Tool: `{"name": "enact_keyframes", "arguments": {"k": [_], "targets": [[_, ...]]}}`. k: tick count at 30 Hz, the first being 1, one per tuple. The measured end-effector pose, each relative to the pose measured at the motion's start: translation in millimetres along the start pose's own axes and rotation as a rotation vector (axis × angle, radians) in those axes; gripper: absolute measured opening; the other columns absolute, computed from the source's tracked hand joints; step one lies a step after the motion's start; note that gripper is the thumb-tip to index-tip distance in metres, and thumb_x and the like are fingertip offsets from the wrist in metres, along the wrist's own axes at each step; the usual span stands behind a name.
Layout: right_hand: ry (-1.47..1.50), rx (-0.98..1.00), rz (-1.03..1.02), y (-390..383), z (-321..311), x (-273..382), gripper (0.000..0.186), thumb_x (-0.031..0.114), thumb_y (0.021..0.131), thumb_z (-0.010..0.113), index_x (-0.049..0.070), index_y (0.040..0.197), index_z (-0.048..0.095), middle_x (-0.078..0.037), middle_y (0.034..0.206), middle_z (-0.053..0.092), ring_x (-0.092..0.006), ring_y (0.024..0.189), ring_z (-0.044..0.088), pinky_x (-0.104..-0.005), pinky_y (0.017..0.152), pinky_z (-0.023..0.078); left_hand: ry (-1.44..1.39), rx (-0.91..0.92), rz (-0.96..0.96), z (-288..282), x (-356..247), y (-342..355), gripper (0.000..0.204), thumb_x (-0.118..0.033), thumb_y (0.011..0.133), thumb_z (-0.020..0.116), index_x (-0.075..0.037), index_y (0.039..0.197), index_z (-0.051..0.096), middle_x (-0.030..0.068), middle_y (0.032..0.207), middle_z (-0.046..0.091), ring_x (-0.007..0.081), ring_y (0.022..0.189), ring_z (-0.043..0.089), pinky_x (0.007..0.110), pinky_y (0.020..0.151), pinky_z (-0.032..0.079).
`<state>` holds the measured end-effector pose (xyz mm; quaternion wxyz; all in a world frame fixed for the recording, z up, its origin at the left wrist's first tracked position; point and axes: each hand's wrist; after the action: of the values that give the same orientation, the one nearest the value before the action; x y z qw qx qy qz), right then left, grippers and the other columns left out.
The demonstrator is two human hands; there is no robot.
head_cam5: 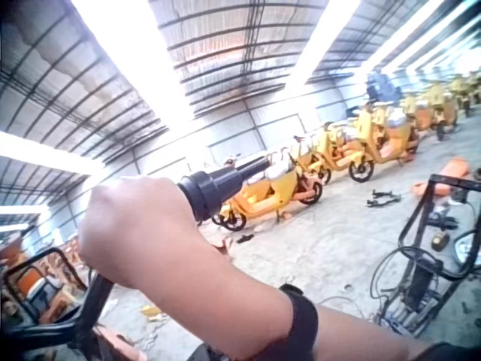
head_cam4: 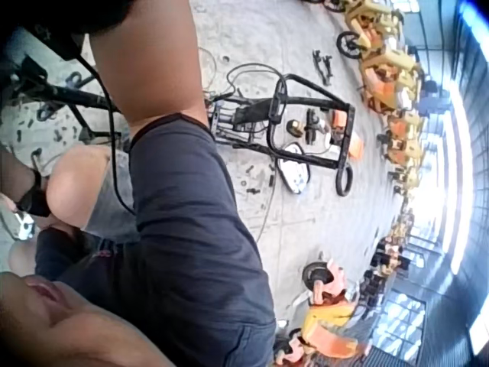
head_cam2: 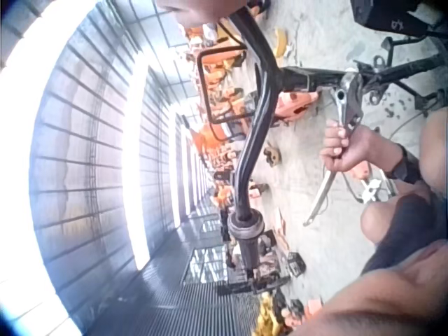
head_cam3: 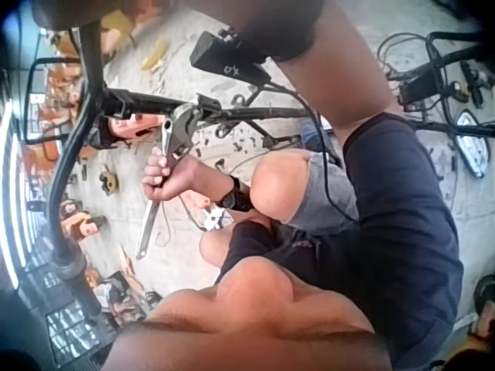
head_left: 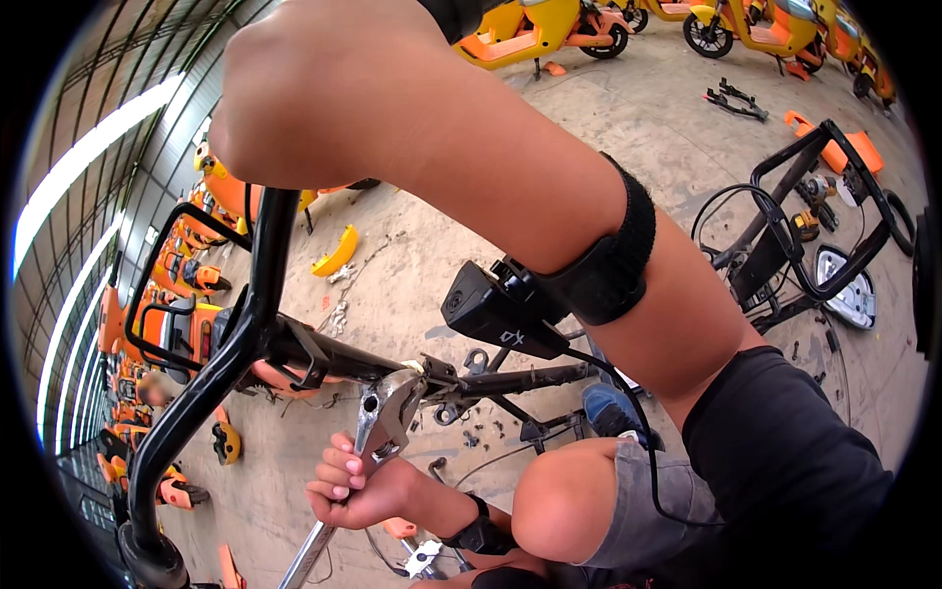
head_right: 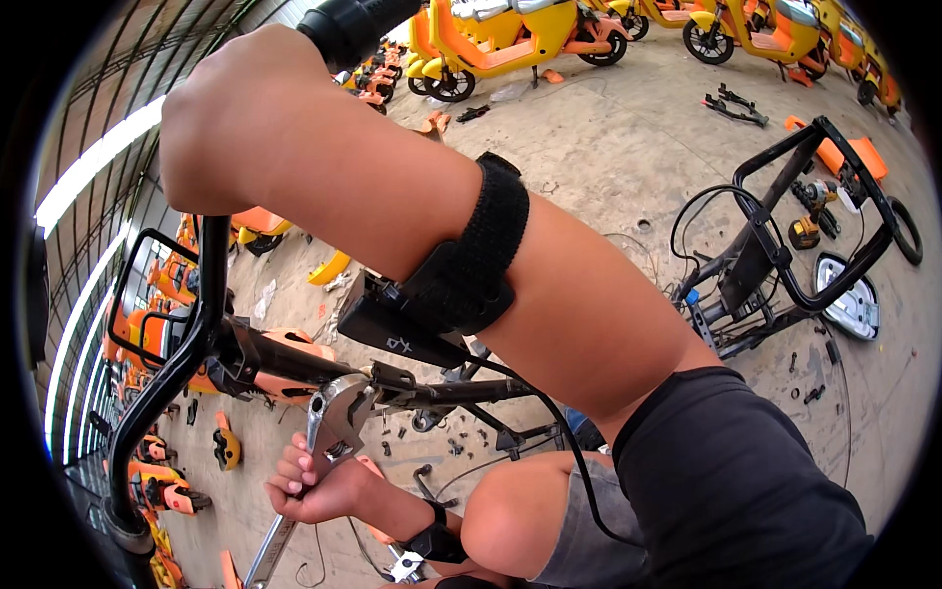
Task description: The person uses an adjustable wrench to loosen or tighten bolts on the handle bar and front fork assembly of a motorcycle frame.
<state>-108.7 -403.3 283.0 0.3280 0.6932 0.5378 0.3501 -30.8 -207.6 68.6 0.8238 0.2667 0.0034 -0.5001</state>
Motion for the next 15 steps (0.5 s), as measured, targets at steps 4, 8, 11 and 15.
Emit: {"name": "enact_keyframes", "arguments": {"k": [4,8,11,15], "targets": [[0.004,0.004,-0.07,-12.7,4.4,-14.0,0.024,0.019,0.072,0.055,0.016,0.088,0.073,-0.007,0.088,0.07,-0.0209,0.08,0.068,-0.0329,0.069,0.051,0.058,0.109,-0.108,-7.8,0.5,-5.6,0.035,-0.024,0.091,0.035,-0.016,0.058,0.026,-0.0027,0.045,0.025,0.0109,0.046,0.033,0.032,0.074,0.037],[-0.031,-0.057,-0.18,-18.2,-4.5,-12.3,0.022,0.018,0.072,0.055,0.014,0.085,0.072,-0.008,0.085,0.069,-0.0218,0.078,0.067,-0.0334,0.067,0.051,-0.017,0.37,-0.235,-24.0,-11.3,6.4,0.034,-0.02,0.089,0.039,-0.016,0.058,0.026,-0.0024,0.052,0.023,0.0106,0.05,0.03,0.033,0.088,0.042],[-0.076,-0.083,-0.229,-22.5,-7.6,-12.6,0.02,0.018,0.072,0.055,0.013,0.083,0.071,-0.009,0.084,0.069,-0.0225,0.076,0.067,-0.0338,0.066,0.051,-0.063,0.412,-0.279,-17.7,-9.2,4.7,0.035,-0.021,0.091,0.039,-0.017,0.058,0.027,-0.0026,0.052,0.023,0.0105,0.049,0.03,0.031,0.088,0.042],[-0.11,-0.102,-0.277,-26.7,-10.5,-10.3,0.018,0.017,0.072,0.056,0.011,0.08,0.07,-0.01,0.081,0.068,-0.0234,0.074,0.067,-0.0343,0.065,0.051,0.039,0.257,-0.208,-11.0,-11.3,0.9,0.034,-0.024,0.091,0.038,-0.017,0.059,0.027,-0.004,0.049,0.027,0.009,0.046,0.029,0.031,0.078,0.039]]}}
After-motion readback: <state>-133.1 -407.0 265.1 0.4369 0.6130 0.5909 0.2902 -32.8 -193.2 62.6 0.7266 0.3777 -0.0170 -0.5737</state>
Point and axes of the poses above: each hand's wrist, its own y-axis towards the middle knuckle, its own z-axis out of the palm, x = y × z
